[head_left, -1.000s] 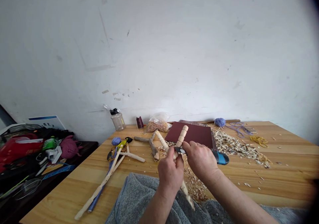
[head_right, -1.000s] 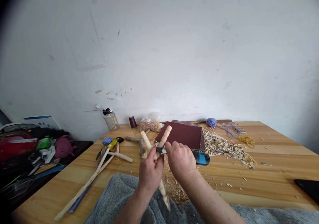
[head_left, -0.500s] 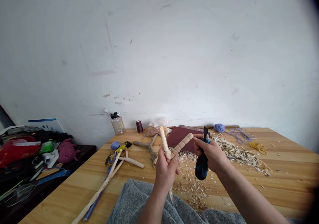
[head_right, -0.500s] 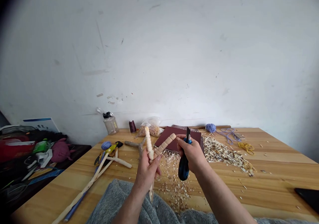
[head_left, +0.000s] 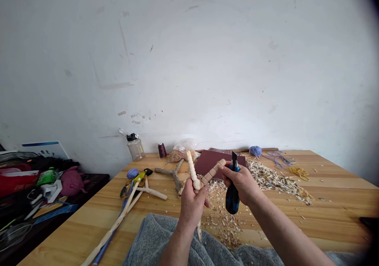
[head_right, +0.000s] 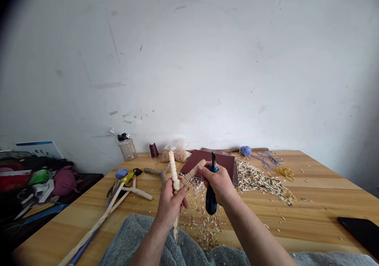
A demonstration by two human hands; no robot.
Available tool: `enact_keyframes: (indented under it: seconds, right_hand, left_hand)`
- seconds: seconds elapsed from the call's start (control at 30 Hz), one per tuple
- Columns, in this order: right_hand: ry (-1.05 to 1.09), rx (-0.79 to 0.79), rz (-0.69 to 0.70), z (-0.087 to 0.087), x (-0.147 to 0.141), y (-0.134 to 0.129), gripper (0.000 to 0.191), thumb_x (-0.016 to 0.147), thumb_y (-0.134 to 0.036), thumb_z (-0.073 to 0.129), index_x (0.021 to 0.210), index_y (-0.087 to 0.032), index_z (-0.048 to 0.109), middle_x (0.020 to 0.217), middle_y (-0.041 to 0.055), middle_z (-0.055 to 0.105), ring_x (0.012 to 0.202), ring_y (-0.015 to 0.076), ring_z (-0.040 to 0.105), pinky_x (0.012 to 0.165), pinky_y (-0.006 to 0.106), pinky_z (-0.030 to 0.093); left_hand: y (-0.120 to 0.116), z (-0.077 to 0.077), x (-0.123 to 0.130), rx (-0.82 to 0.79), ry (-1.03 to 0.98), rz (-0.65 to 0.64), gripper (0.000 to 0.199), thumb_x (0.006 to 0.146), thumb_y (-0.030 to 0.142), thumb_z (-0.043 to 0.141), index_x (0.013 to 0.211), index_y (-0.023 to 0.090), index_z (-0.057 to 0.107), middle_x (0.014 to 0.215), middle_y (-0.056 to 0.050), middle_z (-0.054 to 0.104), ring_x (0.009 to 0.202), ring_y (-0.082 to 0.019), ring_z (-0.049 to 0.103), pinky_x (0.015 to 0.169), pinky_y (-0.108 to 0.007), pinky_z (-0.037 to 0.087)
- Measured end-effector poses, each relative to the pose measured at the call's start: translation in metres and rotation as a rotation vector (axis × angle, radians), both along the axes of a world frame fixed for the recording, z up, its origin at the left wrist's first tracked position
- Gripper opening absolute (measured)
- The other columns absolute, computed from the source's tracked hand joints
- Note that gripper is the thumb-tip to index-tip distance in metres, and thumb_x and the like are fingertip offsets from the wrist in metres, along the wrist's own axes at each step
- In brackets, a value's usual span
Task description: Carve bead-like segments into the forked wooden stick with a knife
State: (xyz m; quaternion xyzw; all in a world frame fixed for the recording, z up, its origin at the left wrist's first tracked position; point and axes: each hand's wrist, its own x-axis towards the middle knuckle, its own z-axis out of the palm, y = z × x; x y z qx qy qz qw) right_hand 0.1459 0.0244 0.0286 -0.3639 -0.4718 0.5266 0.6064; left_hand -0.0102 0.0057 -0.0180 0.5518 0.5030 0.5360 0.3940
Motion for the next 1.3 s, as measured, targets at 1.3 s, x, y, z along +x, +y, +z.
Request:
enact_keyframes:
  seconds: [1.3]
  right_hand:
    - [-1.169,0.567,-0.174,-0.005,-0.027,-0.033,0.051,0.072,-0.013,0.048,0.119,-0.03,0.056,0.092,0.0024,0.071,0.077,0.0184,0.065,0.065,0.025,0.045]
  left_hand:
    - [-0.012,0.013,0.008,0.047,-0.145,-0.001,0.013,0.077,0.023,0.051,0.089,0.018,0.052,0.06,0.006,0.047,0.04,-0.004,0.04,0.041,-0.016,0.036]
